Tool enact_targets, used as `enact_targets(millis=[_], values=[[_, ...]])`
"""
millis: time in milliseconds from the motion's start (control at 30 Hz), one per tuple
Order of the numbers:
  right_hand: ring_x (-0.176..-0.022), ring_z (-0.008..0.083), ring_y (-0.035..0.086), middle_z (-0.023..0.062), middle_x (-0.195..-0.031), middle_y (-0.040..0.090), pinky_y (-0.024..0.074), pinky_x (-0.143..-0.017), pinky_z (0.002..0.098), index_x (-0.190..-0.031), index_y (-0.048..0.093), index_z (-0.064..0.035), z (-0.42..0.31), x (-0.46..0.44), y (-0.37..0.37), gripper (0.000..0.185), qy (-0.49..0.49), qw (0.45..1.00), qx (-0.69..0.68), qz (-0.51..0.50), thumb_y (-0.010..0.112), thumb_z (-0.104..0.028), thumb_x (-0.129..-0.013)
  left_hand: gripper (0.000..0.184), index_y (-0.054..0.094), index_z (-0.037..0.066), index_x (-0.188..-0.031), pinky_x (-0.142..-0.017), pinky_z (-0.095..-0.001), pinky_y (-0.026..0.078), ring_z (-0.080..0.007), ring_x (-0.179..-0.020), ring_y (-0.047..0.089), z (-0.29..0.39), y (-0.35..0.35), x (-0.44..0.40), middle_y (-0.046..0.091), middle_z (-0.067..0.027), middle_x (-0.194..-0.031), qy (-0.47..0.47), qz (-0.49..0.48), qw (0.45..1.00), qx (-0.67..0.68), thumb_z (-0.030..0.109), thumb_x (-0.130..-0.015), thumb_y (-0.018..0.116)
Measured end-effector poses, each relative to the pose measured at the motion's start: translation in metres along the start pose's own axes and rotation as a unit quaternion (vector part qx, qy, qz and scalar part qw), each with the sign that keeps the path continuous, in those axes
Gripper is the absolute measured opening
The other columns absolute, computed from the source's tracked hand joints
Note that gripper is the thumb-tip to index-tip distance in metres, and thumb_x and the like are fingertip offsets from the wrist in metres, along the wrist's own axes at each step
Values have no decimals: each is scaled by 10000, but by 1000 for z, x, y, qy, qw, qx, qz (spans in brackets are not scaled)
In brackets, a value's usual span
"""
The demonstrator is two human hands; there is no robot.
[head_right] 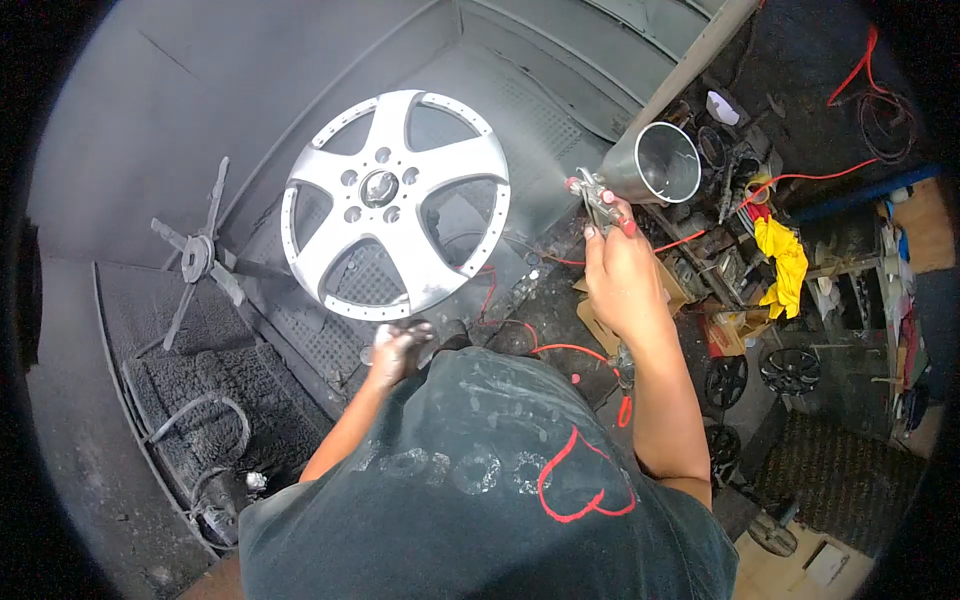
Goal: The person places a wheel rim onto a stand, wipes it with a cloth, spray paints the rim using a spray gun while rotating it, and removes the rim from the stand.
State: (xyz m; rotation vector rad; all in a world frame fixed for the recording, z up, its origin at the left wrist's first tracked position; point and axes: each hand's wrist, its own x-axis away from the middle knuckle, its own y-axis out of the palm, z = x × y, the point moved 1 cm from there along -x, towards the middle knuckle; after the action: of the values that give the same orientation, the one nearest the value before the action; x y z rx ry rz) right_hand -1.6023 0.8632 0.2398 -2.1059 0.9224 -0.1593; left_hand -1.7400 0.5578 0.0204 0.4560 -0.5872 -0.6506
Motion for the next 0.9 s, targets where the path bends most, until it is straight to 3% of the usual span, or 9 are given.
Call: enact_targets(millis=[67, 100, 200, 267, 500, 667, 767, 833, 900], values=[[-807, 479, 620, 274, -840, 638, 478, -718, 504, -1205, 514, 41, -11, -1, 0, 276, 29, 997, 5, -68, 522, -124, -985, 376, 492, 21, -1174, -860, -390, 564, -259, -1044, 660, -21, 16, -3, 647, -116, -1110, -11, -41, 994, 104, -131, -831, 525], [-807, 479, 620, 274, -840, 638, 478, -718, 504, -1205, 514, 41, -16, 0, 0, 276, 27, 997, 3, -68, 522, -124, -985, 376, 492, 21, -1174, -860, -390, 564, -259, -1044, 660, -23, 21, -2, 647, -116, -1110, -9, -40, 994, 103, -131, -831, 525], [-714, 400, 628, 213, -753, 634, 482, -676, 460, -1045, 584, 45, -33, 2, -1, 216, 77, 978, -73, -180, 515, -154, -998, 273, 442, 116, -898, -855, -453, 561, -319, -1021, 654, -6, 37, 2, 625, -110, -1048, 32, 5, 990, 139, -104, -796, 568], [-614, 113, 545, 26, -668, 566, 440, -574, 303, -942, 596, 14, -52, 4, -1, 217, 56, 945, -210, -244, 503, -167, -1017, 268, 444, 123, -890, -850, -484, 555, -338, -1003, 653, 4, 15, 5, 611, -102, -994, 30, 39, 998, 32, -100, -801, 564], [-611, 150, 556, 51, -664, 571, 455, -582, 328, -939, 599, 27, -34, -9, 8, 235, -45, 983, -93, -150, 493, -168, -1019, 377, 586, 34, -1072, -787, -349, 499, -199, -904, 623, 52, -56, -5, 629, -58, -976, 103, 88, 984, -115, -88, -733, 476], [-615, 274, 589, 143, -691, 576, 468, -603, 396, -1068, 549, 46, -8, -6, 1, 180, -19, 999, -7, -29, 505, -113, -997, 494, 514, 40, -1279, -805, -283, 493, -135, -944, 619, 70, -61, -13, 649, -57, -1158, 173, 165, 971, 1, -137, -824, 438], [-630, 346, 587, 192, -711, 579, 460, -615, 427, -1076, 541, 59, -1, -1, 5, 180, -41, 999, 21, 21, 513, -92, -981, 595, 493, 51, -1317, -800, -312, 502, -182, -968, 626, 58, -34, -6, 626, -97, -1239, 103, 184, 977, 19, -162, -766, 423], [-636, 360, 587, 200, -714, 582, 460, -618, 428, -1066, 547, 60, -2, 3, 6, 176, -57, 997, 32, 36, 511, -88, -979, 578, 497, 50, -1318, -804, -336, 516, -200, -1007, 634, 30, -24, -3, 636, -87, -1179, 72, 74, 995, -6, -146, -774, 479], [-788, 475, 614, 275, -836, 628, 469, -706, 519, -906, 602, 61, -15, 8, 5, 209, -12, 996, 13, -89, 528, -121, -978, 504, 501, 51, -1269, -846, -364, 535, -220, -1019, 643, 16, 9, 4, 638, -87, -1118, 7, 69, 998, 8, -130, -799, 504]])
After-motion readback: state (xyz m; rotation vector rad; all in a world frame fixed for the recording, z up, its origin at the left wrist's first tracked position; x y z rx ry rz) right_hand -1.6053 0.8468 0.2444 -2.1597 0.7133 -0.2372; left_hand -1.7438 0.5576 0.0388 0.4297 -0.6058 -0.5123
